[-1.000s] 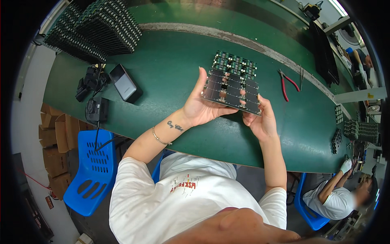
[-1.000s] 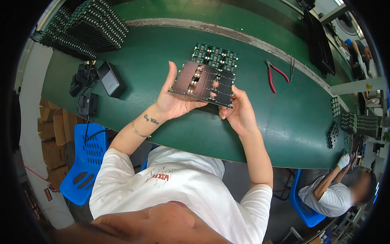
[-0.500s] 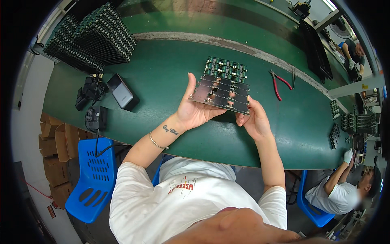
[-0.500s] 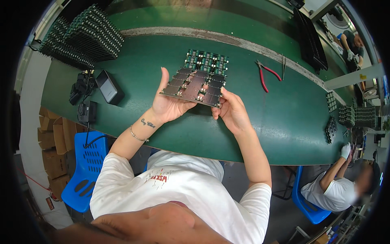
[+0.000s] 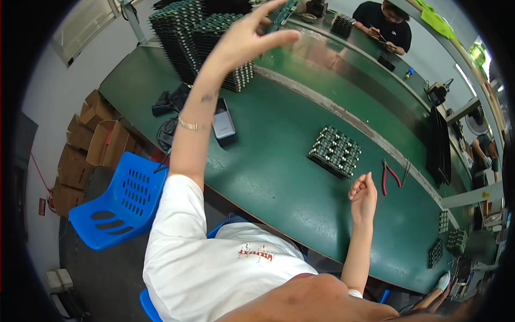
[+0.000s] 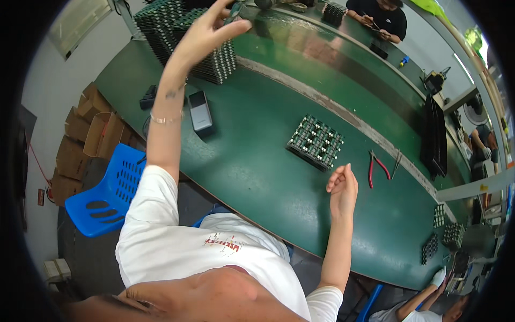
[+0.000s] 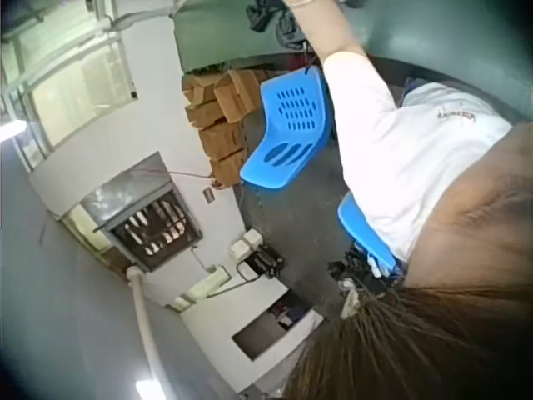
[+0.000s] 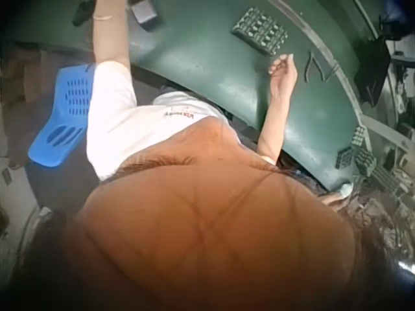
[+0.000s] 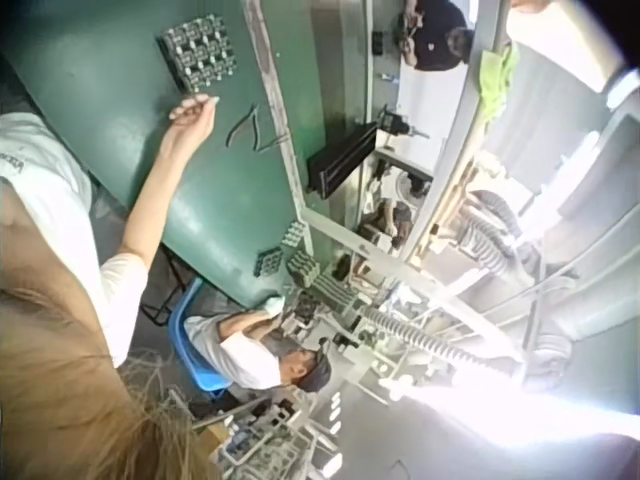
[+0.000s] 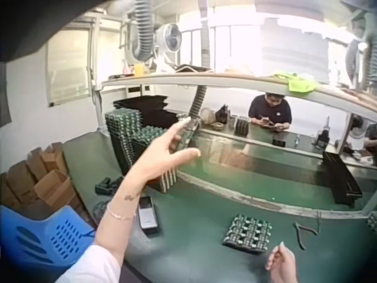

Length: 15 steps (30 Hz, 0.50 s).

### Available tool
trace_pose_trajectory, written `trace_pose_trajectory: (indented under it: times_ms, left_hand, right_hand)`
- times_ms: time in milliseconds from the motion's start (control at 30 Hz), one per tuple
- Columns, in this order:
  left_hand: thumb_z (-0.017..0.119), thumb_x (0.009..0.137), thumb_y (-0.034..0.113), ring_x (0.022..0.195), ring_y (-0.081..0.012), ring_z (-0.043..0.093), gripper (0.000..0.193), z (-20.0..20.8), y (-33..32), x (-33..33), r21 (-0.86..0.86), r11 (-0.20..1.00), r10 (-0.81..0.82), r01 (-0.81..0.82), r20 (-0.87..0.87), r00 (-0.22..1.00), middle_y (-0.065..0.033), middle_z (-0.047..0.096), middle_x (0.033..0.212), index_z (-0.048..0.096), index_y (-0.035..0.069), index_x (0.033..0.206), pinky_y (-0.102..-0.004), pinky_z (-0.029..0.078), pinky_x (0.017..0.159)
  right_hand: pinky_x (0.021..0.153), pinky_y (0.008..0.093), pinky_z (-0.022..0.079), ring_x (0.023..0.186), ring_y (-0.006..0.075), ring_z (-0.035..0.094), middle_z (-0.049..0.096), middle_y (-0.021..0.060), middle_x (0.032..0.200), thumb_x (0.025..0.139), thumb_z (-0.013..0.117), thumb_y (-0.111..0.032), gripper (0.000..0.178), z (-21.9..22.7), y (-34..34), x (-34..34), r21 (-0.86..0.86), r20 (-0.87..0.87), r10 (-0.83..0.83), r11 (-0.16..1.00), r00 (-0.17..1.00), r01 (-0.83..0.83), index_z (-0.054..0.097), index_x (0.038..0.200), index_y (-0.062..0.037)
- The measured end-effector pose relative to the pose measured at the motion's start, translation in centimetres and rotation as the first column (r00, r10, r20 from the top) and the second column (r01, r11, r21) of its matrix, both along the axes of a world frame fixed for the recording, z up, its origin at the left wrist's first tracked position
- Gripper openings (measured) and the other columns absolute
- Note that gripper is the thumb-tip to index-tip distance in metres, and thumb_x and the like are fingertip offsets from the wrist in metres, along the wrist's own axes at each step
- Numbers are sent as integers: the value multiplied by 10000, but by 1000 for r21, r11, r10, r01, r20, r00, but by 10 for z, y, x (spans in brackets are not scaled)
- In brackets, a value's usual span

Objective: Inspected and organized printed circuit board panels on an industrial assembly line.

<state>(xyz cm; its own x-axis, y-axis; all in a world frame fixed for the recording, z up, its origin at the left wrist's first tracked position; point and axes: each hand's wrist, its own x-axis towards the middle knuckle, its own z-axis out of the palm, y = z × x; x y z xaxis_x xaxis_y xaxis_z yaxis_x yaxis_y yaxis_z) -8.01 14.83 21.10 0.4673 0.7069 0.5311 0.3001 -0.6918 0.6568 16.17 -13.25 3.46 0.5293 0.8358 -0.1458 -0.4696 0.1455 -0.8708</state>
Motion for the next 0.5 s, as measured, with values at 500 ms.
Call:
trace_pose_trajectory:
  times_ms: [500]
  left_hand:
    - [499,568,864,910,-248,625,944,-10,168,-33,503,681,722,-531,-582,374,-97,638,1053,570,173,1206,-408,451,731]
  right_hand:
    - [426,191,353,479,72,459,517,3,624,949,486,-294,250,-3,-1,6,10,-64,-36,999,997,36,550,831,-83]
